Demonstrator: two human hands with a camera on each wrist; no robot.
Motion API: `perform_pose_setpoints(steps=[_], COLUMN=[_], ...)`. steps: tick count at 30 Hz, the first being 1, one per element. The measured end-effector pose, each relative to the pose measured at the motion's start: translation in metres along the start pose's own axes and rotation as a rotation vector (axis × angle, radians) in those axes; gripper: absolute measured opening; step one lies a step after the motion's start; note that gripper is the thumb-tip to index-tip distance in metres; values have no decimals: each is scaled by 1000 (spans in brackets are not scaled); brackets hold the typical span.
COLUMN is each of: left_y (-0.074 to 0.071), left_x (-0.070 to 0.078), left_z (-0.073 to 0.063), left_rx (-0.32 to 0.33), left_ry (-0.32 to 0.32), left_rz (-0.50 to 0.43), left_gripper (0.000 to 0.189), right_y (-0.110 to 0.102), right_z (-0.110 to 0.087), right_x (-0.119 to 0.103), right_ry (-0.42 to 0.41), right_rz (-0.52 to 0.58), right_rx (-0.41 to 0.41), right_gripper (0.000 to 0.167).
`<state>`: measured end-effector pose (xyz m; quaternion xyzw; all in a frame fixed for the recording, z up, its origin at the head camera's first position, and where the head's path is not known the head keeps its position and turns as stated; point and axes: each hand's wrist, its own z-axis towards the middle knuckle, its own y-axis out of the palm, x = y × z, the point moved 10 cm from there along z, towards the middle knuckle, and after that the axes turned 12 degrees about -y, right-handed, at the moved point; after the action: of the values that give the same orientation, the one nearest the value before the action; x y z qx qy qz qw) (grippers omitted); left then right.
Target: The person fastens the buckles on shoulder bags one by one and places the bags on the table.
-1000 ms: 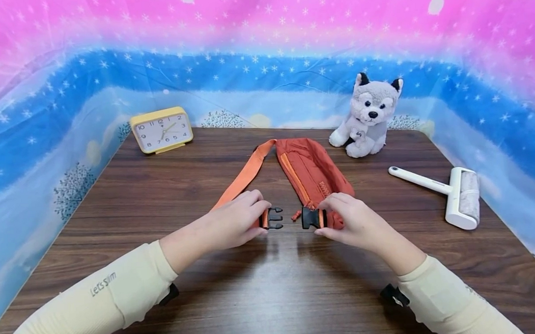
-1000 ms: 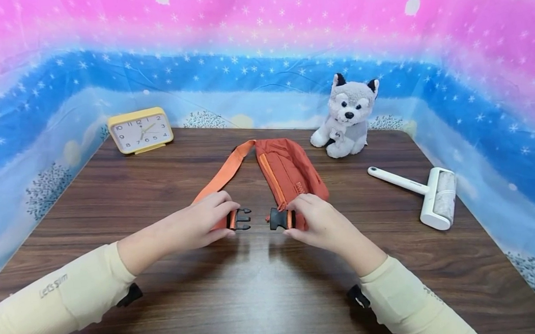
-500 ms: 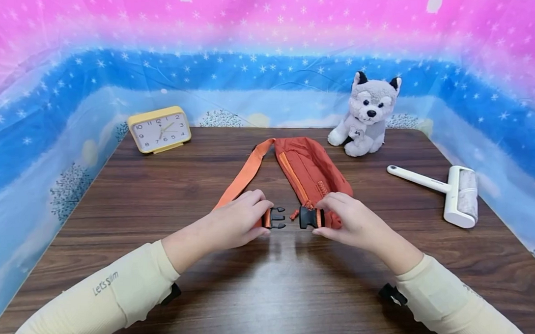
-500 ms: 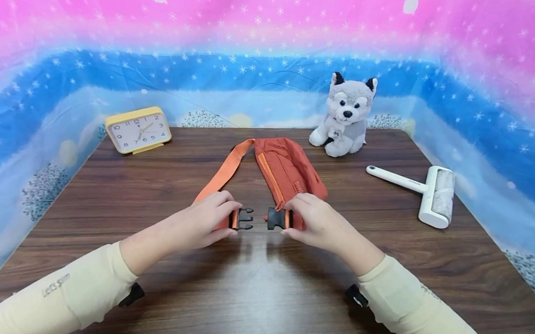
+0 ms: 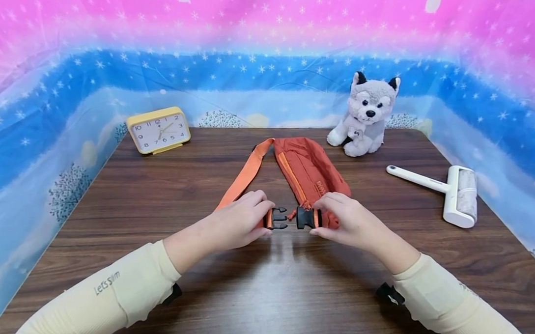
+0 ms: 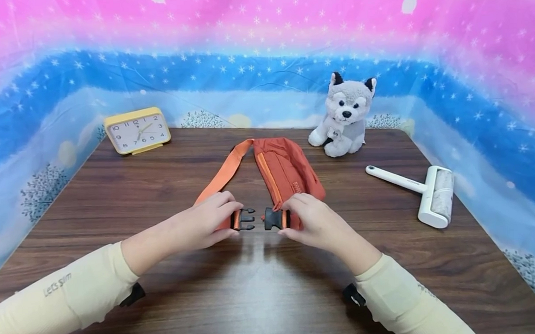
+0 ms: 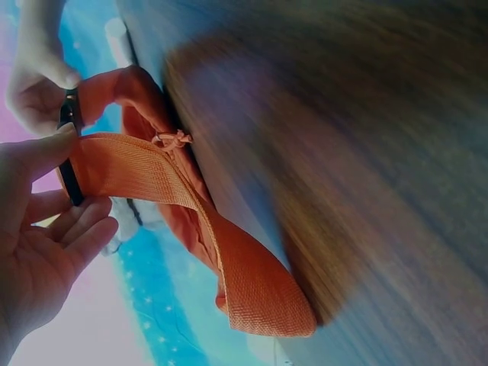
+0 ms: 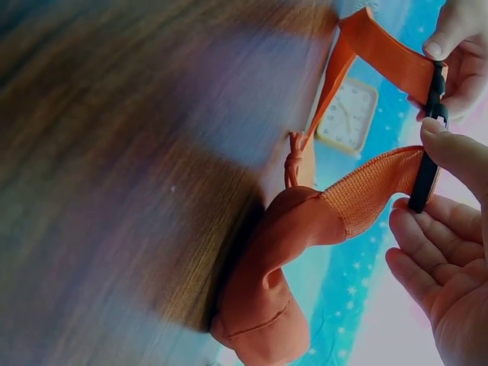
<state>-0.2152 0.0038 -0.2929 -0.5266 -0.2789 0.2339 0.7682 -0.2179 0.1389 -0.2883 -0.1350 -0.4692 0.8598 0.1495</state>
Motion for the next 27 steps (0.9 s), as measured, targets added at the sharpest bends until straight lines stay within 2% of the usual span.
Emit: perform_pose_setpoints(steps=[10, 27], left_y=[0, 0], left_x=[2, 4], left_z=[1, 3], left_rx=[16, 16], left_ry=[6, 16], left_rz=[14, 17], left_gripper=[40, 41], right_y=[0, 1], right_z=[2, 5], right_x=[-2, -1], right_ry=[-36, -21], right_rz=[15, 14], right_rx=[18, -4], right_gripper=[43, 44])
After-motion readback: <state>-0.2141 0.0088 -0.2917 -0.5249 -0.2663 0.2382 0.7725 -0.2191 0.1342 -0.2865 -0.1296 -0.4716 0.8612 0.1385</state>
